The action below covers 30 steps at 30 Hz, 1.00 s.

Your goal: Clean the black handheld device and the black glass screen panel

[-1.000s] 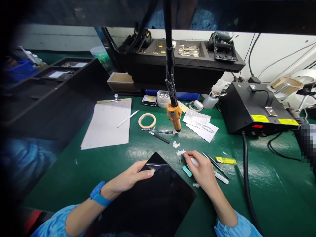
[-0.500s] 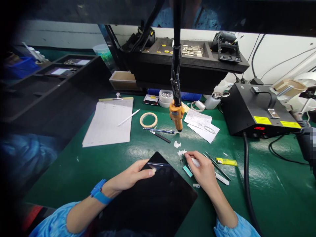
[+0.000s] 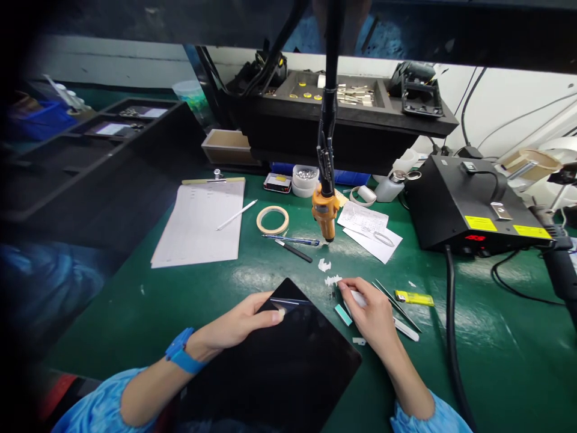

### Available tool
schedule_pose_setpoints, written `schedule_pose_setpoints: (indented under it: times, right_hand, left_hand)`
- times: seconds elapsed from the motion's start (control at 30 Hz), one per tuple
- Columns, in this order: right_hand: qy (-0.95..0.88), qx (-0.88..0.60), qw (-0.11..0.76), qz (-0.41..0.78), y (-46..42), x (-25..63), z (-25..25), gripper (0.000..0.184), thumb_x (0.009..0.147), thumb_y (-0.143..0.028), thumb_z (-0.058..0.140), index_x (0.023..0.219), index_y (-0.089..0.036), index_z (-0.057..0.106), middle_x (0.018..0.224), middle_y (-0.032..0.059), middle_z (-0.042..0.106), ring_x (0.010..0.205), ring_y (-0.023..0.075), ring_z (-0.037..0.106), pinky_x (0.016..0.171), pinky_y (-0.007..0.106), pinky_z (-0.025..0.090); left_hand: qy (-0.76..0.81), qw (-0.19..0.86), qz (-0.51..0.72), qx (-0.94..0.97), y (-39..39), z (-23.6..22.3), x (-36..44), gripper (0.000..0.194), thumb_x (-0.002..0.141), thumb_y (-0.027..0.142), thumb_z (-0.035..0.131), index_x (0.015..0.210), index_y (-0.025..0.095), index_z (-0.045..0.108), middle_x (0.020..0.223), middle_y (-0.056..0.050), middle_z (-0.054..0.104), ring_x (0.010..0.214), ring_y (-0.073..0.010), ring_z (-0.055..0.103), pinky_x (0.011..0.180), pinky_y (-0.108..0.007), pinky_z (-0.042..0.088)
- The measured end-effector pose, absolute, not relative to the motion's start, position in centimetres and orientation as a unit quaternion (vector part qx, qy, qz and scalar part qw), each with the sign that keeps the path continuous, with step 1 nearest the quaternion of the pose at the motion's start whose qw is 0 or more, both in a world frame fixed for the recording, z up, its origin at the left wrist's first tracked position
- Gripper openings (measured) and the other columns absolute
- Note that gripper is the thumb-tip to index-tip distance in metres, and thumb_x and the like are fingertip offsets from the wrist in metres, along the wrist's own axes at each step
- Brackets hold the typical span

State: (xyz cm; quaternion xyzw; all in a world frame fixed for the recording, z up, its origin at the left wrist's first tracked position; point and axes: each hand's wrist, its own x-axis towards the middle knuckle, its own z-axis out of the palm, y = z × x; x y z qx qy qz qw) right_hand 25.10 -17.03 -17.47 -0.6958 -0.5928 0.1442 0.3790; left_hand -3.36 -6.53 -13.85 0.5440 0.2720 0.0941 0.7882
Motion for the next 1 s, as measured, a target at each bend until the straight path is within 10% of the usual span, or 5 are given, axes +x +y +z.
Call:
schedule_pose_setpoints:
  times: [1.0]
  right_hand:
    - [-0.586,-0.702,0.379,0.142,-16.96,25.09,-17.35,0.065,0.112,-0.082,0.056,0.094,-0.027,0.085,0.088,0.0082,0.085,0.076,0.0273,0.082,0.069,0.034,0.066]
  left_hand:
    - [0.265,0.788,0.100,0.546,-6.59,-14.11,-3.44,0.055,0.092,0.070,0.086,0.106,0.017,0.077,0.101,-0.004,0.069,0.096,-0.0209,0.058,0.096,-0.033,0.052]
